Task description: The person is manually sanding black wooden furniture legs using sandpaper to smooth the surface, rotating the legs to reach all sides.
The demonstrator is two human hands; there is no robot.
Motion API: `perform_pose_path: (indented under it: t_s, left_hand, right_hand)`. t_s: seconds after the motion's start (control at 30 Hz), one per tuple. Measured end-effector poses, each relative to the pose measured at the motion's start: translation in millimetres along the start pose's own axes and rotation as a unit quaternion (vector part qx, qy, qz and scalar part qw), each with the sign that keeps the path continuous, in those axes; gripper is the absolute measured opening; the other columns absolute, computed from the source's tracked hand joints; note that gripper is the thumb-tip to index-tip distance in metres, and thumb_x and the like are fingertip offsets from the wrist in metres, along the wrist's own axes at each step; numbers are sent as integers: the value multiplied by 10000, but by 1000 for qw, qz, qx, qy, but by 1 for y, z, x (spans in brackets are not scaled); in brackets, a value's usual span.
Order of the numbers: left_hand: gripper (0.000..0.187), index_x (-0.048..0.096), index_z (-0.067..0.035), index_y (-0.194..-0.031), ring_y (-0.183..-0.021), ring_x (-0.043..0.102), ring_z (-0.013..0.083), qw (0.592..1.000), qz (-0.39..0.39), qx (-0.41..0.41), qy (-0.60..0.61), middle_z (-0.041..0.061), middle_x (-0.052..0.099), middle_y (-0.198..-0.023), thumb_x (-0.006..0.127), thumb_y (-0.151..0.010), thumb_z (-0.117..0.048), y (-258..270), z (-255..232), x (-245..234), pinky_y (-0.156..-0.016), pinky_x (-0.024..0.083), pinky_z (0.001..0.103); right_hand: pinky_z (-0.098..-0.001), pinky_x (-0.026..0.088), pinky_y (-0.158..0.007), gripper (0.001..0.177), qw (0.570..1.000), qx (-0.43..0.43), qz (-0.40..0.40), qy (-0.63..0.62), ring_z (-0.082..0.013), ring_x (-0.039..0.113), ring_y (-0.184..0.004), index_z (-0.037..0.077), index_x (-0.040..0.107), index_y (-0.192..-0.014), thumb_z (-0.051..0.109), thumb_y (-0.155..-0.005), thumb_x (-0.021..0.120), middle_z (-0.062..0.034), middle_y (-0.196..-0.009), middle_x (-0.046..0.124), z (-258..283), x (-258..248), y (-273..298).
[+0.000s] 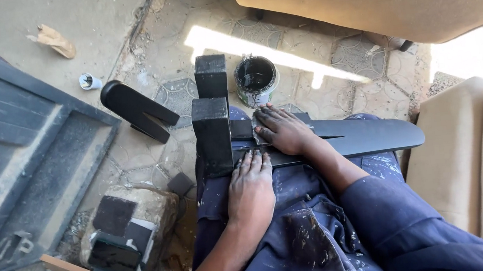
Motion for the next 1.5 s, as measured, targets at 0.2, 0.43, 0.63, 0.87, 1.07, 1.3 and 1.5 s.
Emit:
perform_pose_path:
  t_s: [0.2, 0.43, 0.63, 0.87, 1.07, 1.3, 1.5]
  left_hand:
    - [307, 762, -70, -1093, -979, 609, 325, 991, -83, 52, -94, 152, 728, -959, 577, -860, -143, -49, -6, 17, -720, 493, 441]
    - [254, 791, -114, -1013, -1040, 569, 324, 996, -12, 71, -48, 125, 734, -896, 713, -785, -195, -67, 11, 36, -713, 528, 436]
    - [322, 782, -128, -1120, -1162, 576, 357, 996, 59, 72, -3, 136, 754, -1082, 571, -879, -99, -50, -2, 12, -875, 527, 489]
    - [522, 611, -22, -1390, -1426, 464, 371, 992, 116, 41, 27, 198, 587, -1456, 520, -883, -109, -24, -10, 0, -1157, 331, 563]
    - [458, 639, -54, -1358, -1423, 477, 341, 983, 158, 25, 87, 181, 596, -1441, 466, -946, -154, -11, -11, -23, -1200, 283, 557]
    - [348, 715, 31, -1169, -1257, 606, 359, 972, 9, -31, 234, 182, 691, -1295, 578, -887, -119, 8, 5, -42, -1067, 459, 419]
    - [477, 623, 58, -1308, -1422, 474, 323, 991, 16, -48, 121, 202, 614, -1405, 606, -923, -222, 8, -4, -24, -1106, 390, 454]
  right_hand:
    - [-421, 153, -1300, 684, 998, 59, -13, 10, -250, 152, -1586, 194, 289, -1623, 593, -1068, 283, -56, -1707, 229, -50, 4, 31]
    - [-422, 150, -1299, 709, 993, 109, -35, -13, -244, 156, -1585, 187, 311, -1613, 624, -1055, 329, -55, -1708, 230, -86, -1, 73]
    - [-460, 182, -1276, 671, 982, 178, -62, -21, -304, 207, -1571, 180, 360, -1603, 569, -1057, 355, -102, -1687, 288, -131, -18, 119]
    - [-463, 153, -1287, 760, 958, 275, -81, 1, -278, 173, -1579, 208, 340, -1620, 708, -1051, 267, -89, -1703, 260, -280, 1, 117]
    - [-500, 193, -1270, 579, 996, 75, -40, 39, -387, 298, -1523, 110, 495, -1516, 459, -1094, 307, -187, -1608, 415, -121, -1, 26]
    - [-437, 111, -1250, 718, 993, -91, -67, 37, -256, 120, -1574, 75, 318, -1578, 544, -1035, 298, -97, -1688, 226, 5, 31, -28]
    - [-489, 191, -1250, 705, 994, 92, -67, -4, -271, 244, -1545, 144, 369, -1560, 575, -1005, 309, -63, -1666, 298, -109, 2, 46]
Point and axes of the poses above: each hand's wrist, its own y-axis away from the middle knuckle, its own x-axis out of the palm, z = x × y, the point moved 5 cm from there along -y, towards the middle knuckle
